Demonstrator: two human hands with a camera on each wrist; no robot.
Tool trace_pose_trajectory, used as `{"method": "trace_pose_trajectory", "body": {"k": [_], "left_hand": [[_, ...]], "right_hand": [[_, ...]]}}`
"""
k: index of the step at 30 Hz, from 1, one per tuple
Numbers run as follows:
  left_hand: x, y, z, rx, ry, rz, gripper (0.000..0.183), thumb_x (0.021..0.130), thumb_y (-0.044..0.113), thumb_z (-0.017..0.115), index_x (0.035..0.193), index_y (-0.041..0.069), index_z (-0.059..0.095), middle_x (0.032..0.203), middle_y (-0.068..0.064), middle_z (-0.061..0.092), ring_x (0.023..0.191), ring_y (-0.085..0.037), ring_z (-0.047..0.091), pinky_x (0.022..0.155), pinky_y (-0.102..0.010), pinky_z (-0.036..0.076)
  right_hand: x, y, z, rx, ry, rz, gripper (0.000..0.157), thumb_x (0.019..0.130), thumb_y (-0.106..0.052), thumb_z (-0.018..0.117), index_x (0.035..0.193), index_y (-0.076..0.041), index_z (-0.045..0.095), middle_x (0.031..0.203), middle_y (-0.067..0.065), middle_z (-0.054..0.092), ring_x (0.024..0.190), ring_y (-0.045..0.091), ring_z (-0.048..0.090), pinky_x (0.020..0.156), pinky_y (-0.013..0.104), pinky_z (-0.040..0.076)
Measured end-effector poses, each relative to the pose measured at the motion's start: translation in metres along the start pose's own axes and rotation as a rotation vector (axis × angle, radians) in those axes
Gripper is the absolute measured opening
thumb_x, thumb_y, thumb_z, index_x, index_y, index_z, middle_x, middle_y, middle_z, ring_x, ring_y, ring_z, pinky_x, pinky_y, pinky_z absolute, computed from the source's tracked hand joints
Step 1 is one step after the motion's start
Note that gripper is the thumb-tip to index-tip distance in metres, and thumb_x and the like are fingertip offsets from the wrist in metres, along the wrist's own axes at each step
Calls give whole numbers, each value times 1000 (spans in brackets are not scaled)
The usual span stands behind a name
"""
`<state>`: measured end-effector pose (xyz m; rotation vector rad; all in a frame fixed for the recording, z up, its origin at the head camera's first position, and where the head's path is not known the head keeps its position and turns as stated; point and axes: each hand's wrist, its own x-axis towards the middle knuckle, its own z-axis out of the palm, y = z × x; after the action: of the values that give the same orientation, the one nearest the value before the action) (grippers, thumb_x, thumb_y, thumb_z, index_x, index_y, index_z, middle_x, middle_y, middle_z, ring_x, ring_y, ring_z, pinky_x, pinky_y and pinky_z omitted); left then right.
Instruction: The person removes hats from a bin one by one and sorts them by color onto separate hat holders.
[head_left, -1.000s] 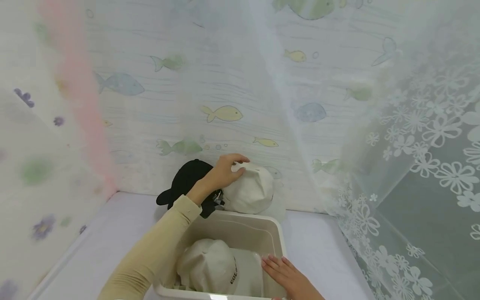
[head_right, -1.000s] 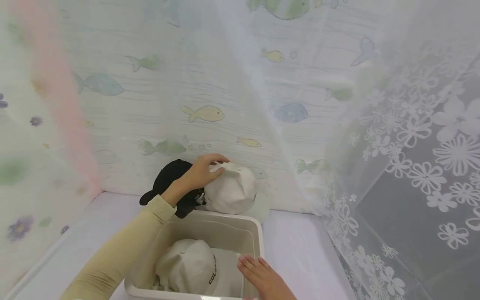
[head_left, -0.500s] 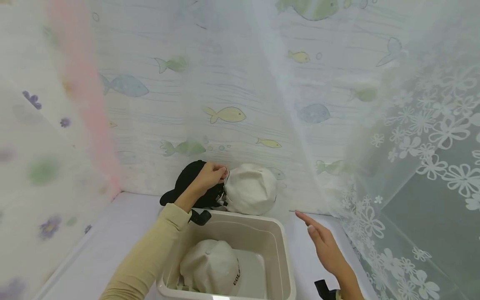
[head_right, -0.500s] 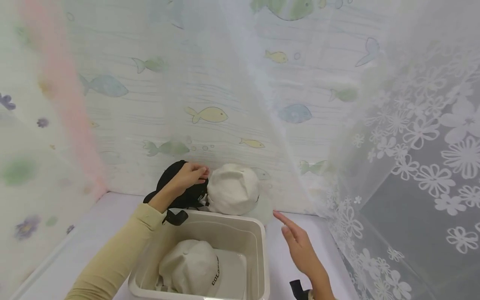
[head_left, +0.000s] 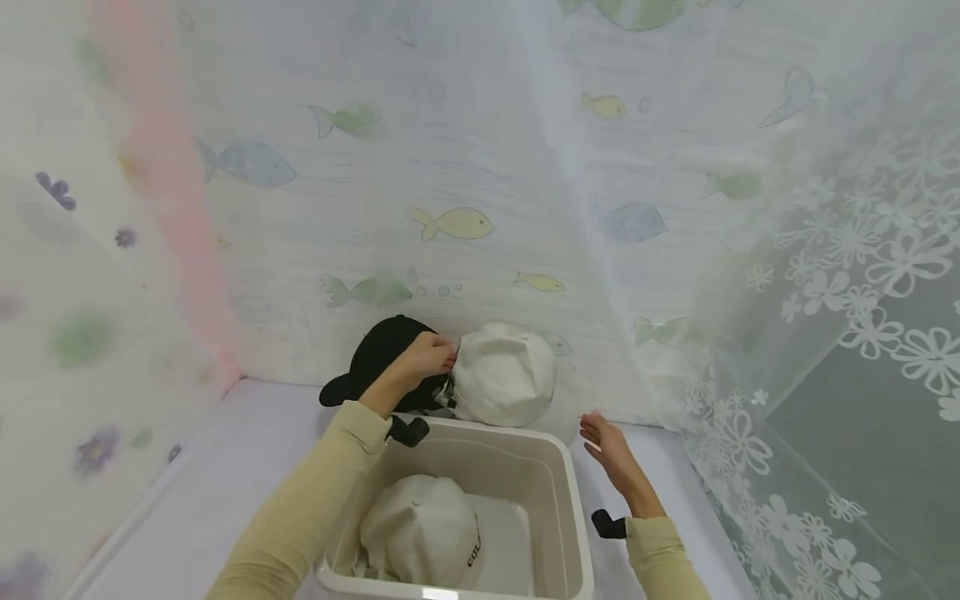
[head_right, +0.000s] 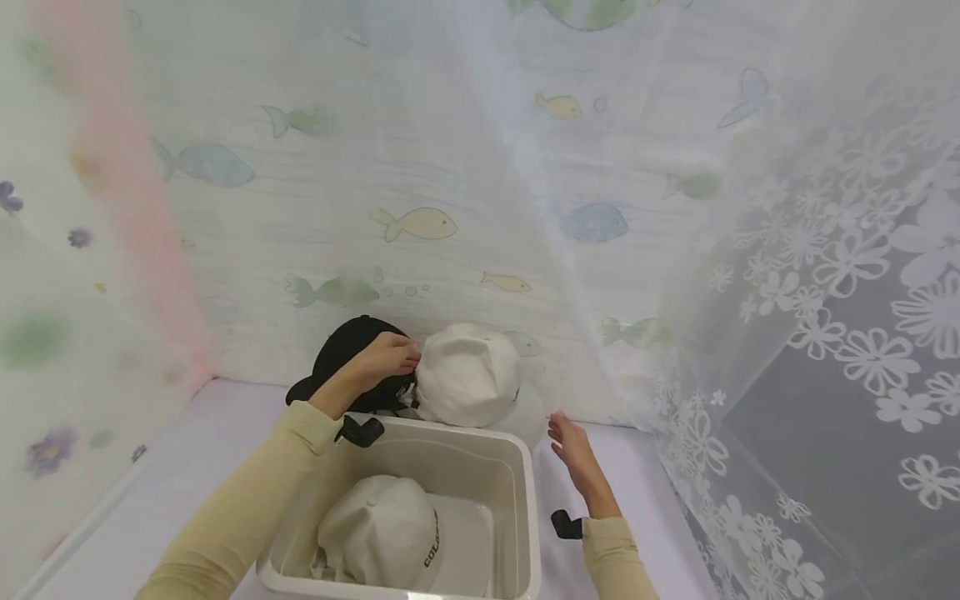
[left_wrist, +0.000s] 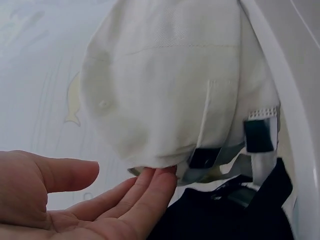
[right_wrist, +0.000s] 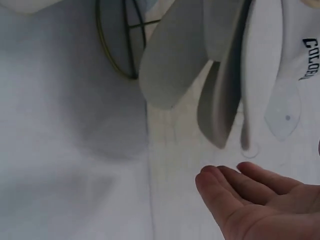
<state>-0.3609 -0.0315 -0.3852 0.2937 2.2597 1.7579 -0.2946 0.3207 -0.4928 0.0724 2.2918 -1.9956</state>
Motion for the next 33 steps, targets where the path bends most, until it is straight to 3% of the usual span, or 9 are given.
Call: {"method": "trace_pose_trajectory", "body": {"k": [6,11,14,16,20,25,29,33], "left_hand": [[6,-4,8,-76,52,23,43,107,6,43,146,-12,44,147,-30,48,131,-39,55,108,-46,48],[8,-5,12,-131,105,24,41,107,7,45,145,-7,50,146,-26,51,125,-37,59,104,-44,51],[9,-5,14,-119,110,4,40,107,9,48,144,-6,52,145,-24,52,125,-36,60,104,-44,51],[9,-5,16,-106,113,-4,40,107,10,50,143,-6,53,143,-24,53,123,-35,60,104,-43,52],[10,-4,17,-106,104,-8,40,107,12,51,143,-6,53,140,-24,56,122,-36,61,104,-44,52],[9,-5,16,-78,78,-28,42,108,14,51,144,-6,52,142,-24,55,125,-35,61,105,-43,51],[9,-4,15,-75,66,-30,42,107,14,51,143,-7,52,142,-25,55,126,-36,60,105,-43,51],[9,-3,16,-81,64,-25,42,107,14,52,143,-7,52,142,-24,55,124,-35,60,105,-43,51]], "right_hand": [[10,4,2,113,45,36,60,112,-26,34,151,18,23,157,39,26,146,50,31,119,54,32],[12,3,4,47,102,32,51,109,-19,44,144,18,38,147,35,45,129,36,56,112,48,44],[11,4,4,12,87,31,50,109,-19,46,141,19,43,146,31,48,121,23,60,112,46,45],[11,4,4,8,66,30,49,110,-19,45,141,19,44,147,31,48,123,23,59,112,45,44],[11,3,5,5,32,29,50,111,-20,41,142,20,42,150,35,41,136,37,49,114,45,42],[9,-2,6,17,-31,40,55,111,-19,36,148,21,29,156,40,28,146,50,30,120,51,30],[9,-6,5,23,-47,23,55,111,-18,33,151,19,24,156,41,26,147,51,27,122,55,24],[11,-9,6,38,-42,10,52,112,-16,30,152,17,24,156,39,28,148,48,28,122,55,26]]}}
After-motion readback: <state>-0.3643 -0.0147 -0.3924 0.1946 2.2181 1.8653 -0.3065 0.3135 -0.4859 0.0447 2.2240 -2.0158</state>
